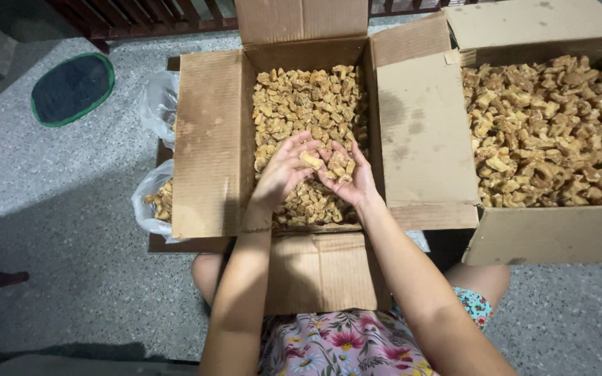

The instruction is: The person sits on the floor and sorts dried food pieces from a large cardboard box into a plastic bag. They repeatedly scoop handfuls of the pieces, inspect them, and transfer them into the bag.

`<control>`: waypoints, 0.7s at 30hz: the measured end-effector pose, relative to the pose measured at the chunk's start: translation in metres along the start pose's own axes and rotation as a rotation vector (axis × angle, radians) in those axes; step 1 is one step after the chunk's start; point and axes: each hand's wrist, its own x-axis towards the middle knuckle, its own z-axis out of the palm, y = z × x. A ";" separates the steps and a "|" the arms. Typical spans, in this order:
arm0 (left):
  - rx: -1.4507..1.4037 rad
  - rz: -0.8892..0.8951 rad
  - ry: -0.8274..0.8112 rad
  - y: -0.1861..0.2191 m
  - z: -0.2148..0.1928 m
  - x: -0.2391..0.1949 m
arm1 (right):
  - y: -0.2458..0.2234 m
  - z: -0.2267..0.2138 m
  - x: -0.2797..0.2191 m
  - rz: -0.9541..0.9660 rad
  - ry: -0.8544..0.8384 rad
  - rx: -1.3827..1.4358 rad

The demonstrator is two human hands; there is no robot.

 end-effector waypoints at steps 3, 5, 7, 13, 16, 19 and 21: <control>-0.099 0.077 -0.042 -0.006 -0.010 0.000 | -0.001 0.006 -0.001 0.002 0.006 0.019; -0.036 0.040 0.033 -0.013 -0.016 0.000 | 0.001 0.014 -0.001 0.004 0.021 0.025; 0.063 0.020 0.086 -0.019 -0.018 0.002 | 0.004 0.024 0.000 0.012 0.055 -0.063; 0.487 0.094 0.099 -0.016 -0.002 0.019 | 0.013 0.043 0.005 0.050 0.082 -0.162; 0.792 0.008 0.256 -0.006 -0.003 0.026 | 0.013 0.030 0.009 0.054 0.038 -0.030; 0.958 -0.010 0.495 0.006 -0.033 0.031 | 0.001 0.009 0.014 -0.032 -0.104 0.048; 0.979 0.093 0.603 0.002 -0.062 0.034 | -0.010 -0.002 0.017 -0.067 -0.175 0.107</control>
